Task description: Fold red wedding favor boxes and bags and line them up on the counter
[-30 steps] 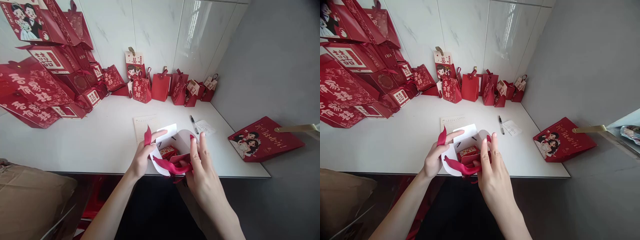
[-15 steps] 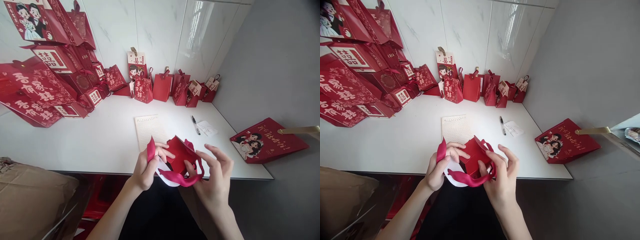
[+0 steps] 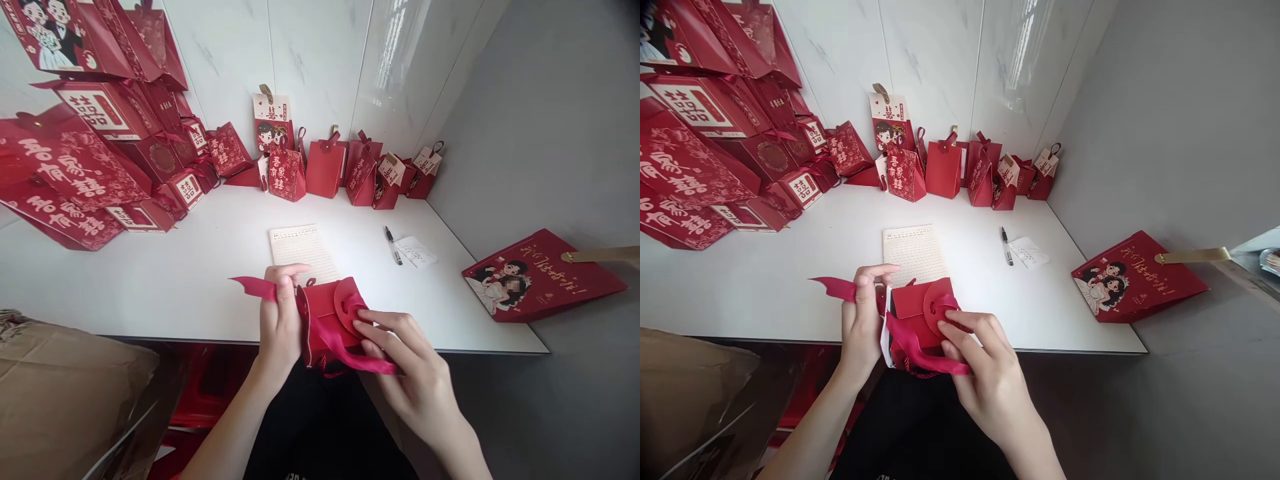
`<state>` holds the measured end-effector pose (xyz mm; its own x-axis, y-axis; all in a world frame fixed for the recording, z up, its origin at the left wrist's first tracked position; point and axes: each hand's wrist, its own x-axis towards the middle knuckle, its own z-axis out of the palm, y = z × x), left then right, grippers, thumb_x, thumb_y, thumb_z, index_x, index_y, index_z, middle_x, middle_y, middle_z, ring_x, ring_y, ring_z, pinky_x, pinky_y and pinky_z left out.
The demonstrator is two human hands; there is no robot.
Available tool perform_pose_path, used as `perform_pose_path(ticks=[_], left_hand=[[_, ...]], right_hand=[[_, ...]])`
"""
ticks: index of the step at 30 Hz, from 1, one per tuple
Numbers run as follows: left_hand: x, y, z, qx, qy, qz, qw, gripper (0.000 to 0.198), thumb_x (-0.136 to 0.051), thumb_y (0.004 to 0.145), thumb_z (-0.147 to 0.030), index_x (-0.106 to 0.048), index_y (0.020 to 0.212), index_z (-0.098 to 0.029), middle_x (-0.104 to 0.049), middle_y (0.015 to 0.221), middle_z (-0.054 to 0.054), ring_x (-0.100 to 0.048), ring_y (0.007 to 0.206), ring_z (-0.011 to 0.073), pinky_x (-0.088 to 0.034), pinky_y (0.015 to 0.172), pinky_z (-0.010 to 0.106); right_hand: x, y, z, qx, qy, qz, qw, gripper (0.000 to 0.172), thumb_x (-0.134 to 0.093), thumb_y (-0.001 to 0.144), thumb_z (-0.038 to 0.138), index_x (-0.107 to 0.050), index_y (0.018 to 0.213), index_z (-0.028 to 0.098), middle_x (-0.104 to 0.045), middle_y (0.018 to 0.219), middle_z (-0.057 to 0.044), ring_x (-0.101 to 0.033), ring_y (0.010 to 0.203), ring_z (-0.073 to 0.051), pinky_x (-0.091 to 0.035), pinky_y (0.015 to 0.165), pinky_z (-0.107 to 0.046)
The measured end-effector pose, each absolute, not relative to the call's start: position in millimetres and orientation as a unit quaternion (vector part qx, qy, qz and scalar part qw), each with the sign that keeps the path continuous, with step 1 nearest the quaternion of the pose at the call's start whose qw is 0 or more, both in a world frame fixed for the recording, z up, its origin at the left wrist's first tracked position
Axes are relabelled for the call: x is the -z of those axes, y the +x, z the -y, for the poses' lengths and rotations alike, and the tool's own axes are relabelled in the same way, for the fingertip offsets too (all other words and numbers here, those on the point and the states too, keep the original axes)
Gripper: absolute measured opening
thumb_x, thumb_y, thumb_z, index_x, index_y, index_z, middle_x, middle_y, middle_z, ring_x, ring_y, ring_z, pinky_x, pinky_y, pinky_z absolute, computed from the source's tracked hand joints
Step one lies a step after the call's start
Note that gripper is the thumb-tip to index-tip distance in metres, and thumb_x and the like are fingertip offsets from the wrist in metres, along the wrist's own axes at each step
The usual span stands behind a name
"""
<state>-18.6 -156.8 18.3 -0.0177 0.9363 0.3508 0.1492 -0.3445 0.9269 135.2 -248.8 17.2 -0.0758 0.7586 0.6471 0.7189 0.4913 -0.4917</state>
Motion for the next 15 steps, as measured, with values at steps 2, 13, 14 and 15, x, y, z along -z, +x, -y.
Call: perform_pose_path(ticks=[2,13,14,15], left_hand=[[-15.1,-25.2,156.4,-0.564,0.590,-0.451,0.362,0.046,-0.026,0.094,-0.052,-0.059,0.095,-0.021,-0.059,0.092,0.005,-0.058,0.091,0.0185,-0.047,0.081,0.030],[-14.0,-58.8,145.8,-0.503,0.591,-0.518,0.360,0.058,-0.023,0.091,-0.057,-0.065,0.076,-0.020,-0.061,0.069,0.004,-0.059,0.075,0.0200,-0.046,0.076,0.034],[-13.2,-62.7,144.3,-0.506,0.585,-0.523,0.357,0.058,-0.023,0.092,-0.056,-0.065,0.074,-0.020,-0.061,0.068,0.004,-0.058,0.074,0.0199,-0.046,0.073,0.033],[-12.3,-67.0,142.8,-0.512,0.577,-0.528,0.356,0.057,-0.024,0.092,-0.056,-0.065,0.073,-0.020,-0.060,0.067,0.004,-0.057,0.073,0.0199,-0.046,0.070,0.032]], right_hand=[[-21.3,142.1,250.9,-0.058,-0.506,0.719,0.473,0.023,-0.048,0.091,0.010,-0.063,0.104,0.020,-0.063,0.100,-0.009,-0.061,0.091,-0.022,-0.054,0.072,-0.034],[-11.0,167.0,240.0,-0.305,-0.574,0.595,0.472,0.030,-0.049,0.093,0.042,-0.055,0.117,0.025,-0.057,0.114,-0.009,-0.060,0.100,-0.022,-0.056,0.071,-0.029],[-9.0,164.8,238.3,-0.331,-0.579,0.588,0.459,0.029,-0.049,0.093,0.042,-0.056,0.116,0.024,-0.059,0.111,-0.008,-0.060,0.097,-0.021,-0.055,0.069,-0.028],[-7.6,162.5,237.0,-0.353,-0.577,0.585,0.448,0.027,-0.050,0.093,0.042,-0.057,0.111,0.023,-0.061,0.105,-0.007,-0.061,0.092,-0.020,-0.055,0.068,-0.027]])
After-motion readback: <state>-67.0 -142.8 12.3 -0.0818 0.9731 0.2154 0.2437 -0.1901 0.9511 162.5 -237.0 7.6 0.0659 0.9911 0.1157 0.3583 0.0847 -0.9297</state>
